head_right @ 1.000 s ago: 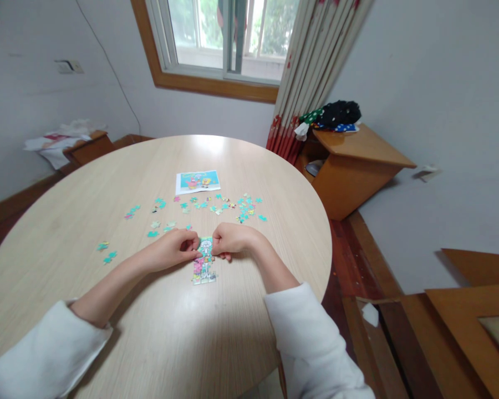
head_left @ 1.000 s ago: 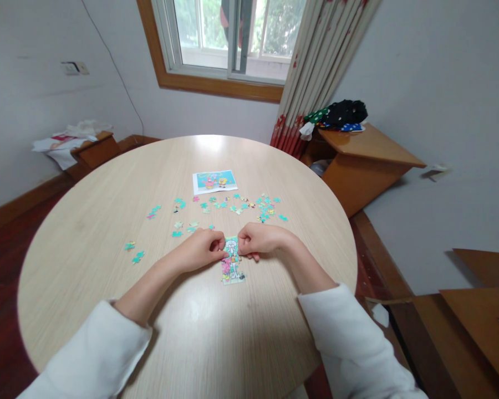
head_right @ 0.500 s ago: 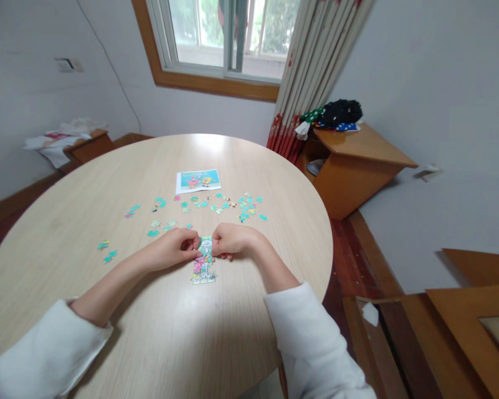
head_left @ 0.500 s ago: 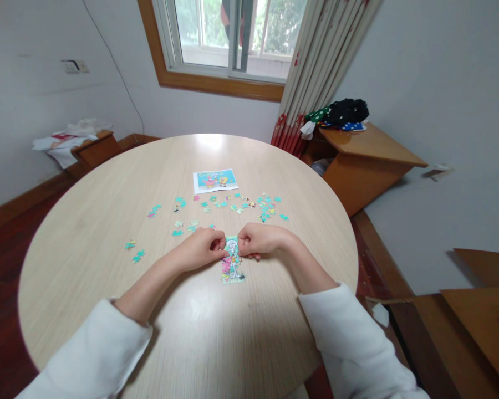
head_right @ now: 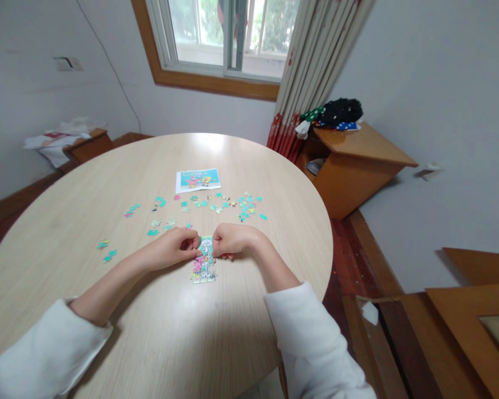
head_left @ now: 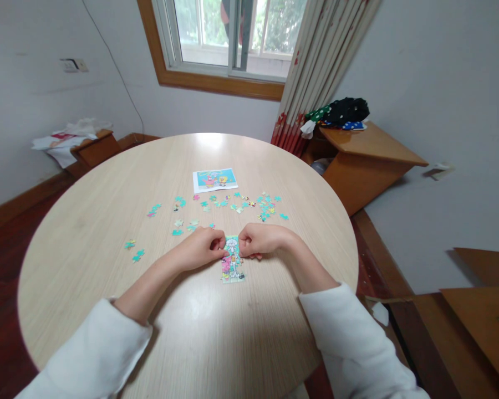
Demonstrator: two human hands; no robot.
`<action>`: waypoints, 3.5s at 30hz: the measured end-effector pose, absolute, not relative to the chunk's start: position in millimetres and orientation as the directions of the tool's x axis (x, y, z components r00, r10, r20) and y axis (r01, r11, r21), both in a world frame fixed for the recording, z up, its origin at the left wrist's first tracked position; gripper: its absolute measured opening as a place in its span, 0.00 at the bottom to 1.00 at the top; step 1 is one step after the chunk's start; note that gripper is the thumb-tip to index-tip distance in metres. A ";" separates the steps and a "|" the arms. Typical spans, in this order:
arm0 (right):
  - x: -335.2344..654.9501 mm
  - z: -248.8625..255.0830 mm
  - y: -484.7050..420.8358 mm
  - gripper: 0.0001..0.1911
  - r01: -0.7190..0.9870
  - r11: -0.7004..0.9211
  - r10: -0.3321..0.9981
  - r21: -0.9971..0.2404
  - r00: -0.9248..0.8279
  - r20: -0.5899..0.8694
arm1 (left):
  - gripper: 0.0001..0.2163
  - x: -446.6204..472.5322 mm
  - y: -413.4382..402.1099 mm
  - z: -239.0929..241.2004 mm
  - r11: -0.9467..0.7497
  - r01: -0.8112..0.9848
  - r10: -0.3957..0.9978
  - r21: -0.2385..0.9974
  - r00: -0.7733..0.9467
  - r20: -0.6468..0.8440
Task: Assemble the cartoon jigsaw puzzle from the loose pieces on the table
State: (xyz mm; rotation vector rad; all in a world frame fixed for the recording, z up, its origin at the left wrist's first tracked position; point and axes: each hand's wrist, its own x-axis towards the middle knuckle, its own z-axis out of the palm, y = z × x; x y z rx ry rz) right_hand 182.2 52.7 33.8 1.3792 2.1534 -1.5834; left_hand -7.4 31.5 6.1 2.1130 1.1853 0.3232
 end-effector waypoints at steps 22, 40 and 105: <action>185.7 34.5 55.0 0.08 0.768 0.107 0.552 -0.632 -0.575 -0.604 | 0.09 -9.0 31.9 2.6 -0.357 0.643 0.825 0.678 0.557 -0.093; 189.3 35.3 55.6 0.07 0.795 0.158 0.546 -0.586 -0.565 -0.619 | 0.08 -9.0 31.9 2.5 -0.361 0.640 0.823 0.678 0.561 -0.092; 171.6 47.5 45.9 0.09 0.862 0.383 0.613 -0.332 -0.506 -0.607 | 0.15 -3.9 29.7 14.0 -0.478 0.710 0.775 0.517 0.618 -0.133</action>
